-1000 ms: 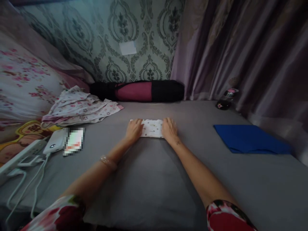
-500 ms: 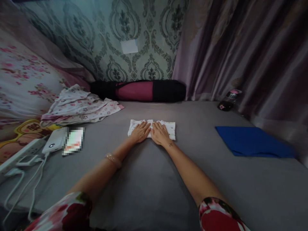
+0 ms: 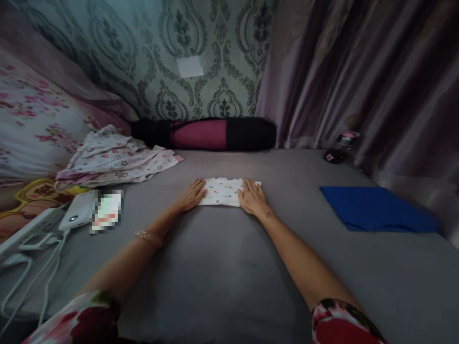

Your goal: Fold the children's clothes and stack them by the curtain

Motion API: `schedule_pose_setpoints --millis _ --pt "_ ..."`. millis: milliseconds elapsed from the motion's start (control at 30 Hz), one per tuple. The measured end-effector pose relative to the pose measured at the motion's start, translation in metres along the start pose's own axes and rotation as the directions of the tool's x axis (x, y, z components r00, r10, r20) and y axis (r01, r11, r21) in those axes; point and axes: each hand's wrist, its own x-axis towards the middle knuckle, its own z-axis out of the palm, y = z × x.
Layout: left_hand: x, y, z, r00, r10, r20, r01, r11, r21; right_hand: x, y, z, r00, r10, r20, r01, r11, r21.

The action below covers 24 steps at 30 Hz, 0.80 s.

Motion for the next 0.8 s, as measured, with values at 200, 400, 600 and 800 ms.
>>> schedule_pose_setpoints --millis 200,400,600,800 --pt "-0.012 -0.014 -0.011 0.999 -0.034 0.022 0.034 0.999 -0.009 -0.007 0.025 -0.002 0.998 0.068 0.016 -0.068 0.998 -0.013" --pt "-0.009 0.016 -0.023 0.995 -0.074 -0.065 0.080 0.992 0.096 -0.005 -0.003 -0.011 0.996 0.058 -0.061 -0.058 0.998 0.000" --pt "-0.004 0.047 -0.009 0.998 0.030 -0.063 -0.025 0.997 0.079 -0.005 -0.028 -0.002 0.998 0.036 -0.058 -0.035 0.999 0.023" --pt "-0.004 0.040 -0.003 0.998 0.030 -0.062 -0.024 0.996 0.085 -0.007 -0.026 0.001 0.998 0.035 -0.048 -0.034 0.999 0.022"
